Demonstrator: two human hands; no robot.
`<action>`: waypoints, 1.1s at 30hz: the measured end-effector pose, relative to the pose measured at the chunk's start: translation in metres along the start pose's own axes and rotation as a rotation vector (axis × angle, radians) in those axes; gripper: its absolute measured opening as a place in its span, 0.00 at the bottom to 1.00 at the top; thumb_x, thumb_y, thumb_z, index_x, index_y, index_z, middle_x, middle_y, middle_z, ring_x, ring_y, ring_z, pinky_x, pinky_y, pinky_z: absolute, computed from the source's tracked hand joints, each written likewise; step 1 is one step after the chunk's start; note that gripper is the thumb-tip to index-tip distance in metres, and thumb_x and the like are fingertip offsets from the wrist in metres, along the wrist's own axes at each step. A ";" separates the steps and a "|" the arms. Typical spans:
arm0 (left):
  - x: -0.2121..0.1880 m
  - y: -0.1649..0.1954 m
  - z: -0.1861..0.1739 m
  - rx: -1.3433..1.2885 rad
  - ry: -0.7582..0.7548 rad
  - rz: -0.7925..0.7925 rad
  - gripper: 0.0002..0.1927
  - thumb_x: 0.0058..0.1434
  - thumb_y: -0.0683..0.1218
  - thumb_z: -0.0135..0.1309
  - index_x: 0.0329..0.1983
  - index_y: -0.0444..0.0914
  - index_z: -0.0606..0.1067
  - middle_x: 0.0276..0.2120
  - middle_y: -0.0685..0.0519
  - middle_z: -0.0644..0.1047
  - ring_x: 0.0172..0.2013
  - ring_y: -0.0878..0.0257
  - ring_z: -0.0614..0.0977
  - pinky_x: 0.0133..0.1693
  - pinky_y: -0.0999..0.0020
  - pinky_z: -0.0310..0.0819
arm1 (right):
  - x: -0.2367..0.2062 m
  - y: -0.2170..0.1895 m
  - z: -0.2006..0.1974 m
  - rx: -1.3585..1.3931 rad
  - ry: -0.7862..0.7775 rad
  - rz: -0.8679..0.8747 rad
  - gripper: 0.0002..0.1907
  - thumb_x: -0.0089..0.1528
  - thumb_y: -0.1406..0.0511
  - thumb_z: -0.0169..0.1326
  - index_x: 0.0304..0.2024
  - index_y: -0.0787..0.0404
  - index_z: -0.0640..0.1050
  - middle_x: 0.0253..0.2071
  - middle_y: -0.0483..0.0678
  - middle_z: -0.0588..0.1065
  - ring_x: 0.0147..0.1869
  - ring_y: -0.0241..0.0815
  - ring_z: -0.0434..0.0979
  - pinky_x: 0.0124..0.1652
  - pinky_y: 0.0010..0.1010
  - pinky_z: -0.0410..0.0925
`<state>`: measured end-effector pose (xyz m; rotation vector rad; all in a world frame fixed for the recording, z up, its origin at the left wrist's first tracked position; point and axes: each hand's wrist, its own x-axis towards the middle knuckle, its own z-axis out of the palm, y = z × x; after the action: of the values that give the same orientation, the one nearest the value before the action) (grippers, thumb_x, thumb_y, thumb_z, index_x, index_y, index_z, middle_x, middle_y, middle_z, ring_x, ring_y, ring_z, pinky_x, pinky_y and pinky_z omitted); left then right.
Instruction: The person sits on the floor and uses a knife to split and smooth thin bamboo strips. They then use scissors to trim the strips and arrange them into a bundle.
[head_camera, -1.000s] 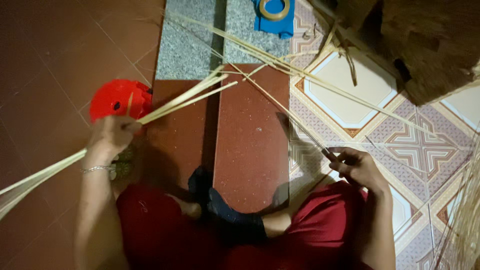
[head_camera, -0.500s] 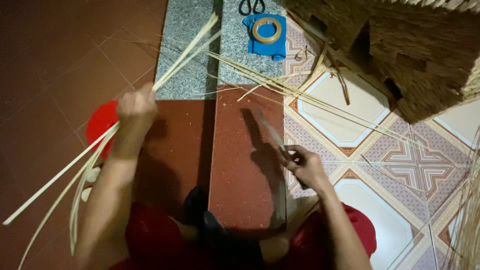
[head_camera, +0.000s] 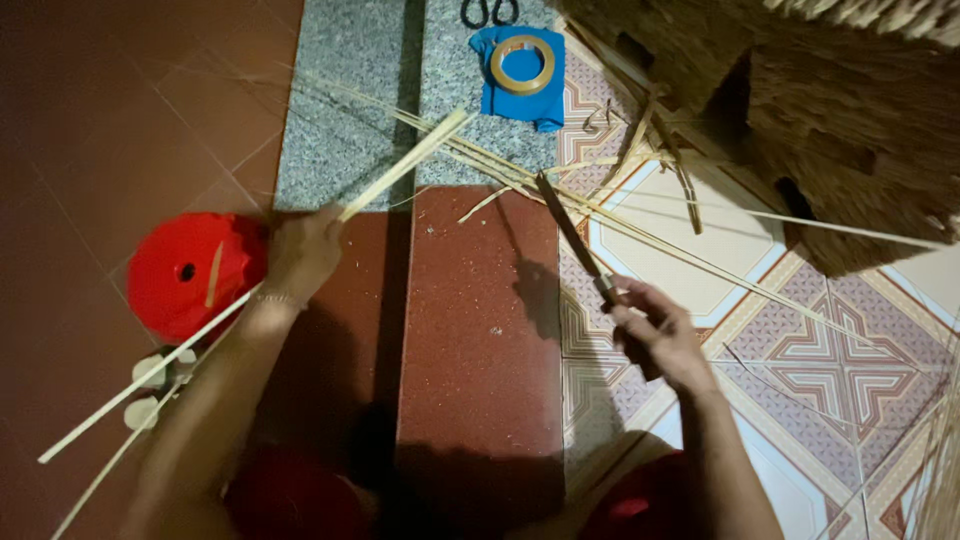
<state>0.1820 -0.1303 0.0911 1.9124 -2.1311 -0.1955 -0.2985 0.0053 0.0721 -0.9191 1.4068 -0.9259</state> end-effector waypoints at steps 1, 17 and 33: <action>-0.014 -0.002 0.002 -0.029 0.002 -0.004 0.15 0.69 0.47 0.48 0.56 0.46 0.78 0.33 0.37 0.80 0.34 0.35 0.81 0.37 0.41 0.76 | -0.001 -0.012 -0.007 0.008 -0.058 -0.090 0.28 0.62 0.69 0.60 0.66 0.57 0.74 0.49 0.52 0.79 0.38 0.36 0.77 0.34 0.24 0.70; -0.120 -0.013 -0.009 -0.273 -0.177 -0.395 0.18 0.65 0.53 0.52 0.57 0.51 0.80 0.42 0.39 0.80 0.45 0.42 0.82 0.43 0.53 0.79 | 0.266 -0.085 0.056 -1.326 0.374 -0.563 0.15 0.54 0.69 0.55 0.44 0.56 0.82 0.38 0.65 0.77 0.37 0.66 0.80 0.35 0.53 0.73; -0.131 -0.009 0.017 -0.365 -0.115 -0.262 0.14 0.63 0.51 0.54 0.50 0.49 0.83 0.41 0.43 0.82 0.42 0.45 0.85 0.44 0.55 0.81 | 0.231 -0.099 -0.076 -1.867 0.098 -0.450 0.05 0.57 0.66 0.58 0.31 0.60 0.82 0.31 0.58 0.80 0.36 0.55 0.84 0.36 0.44 0.78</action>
<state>0.1979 -0.0034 0.0582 1.9832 -1.7485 -0.7100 -0.3801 -0.2439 0.0779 -2.5930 2.0167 0.4165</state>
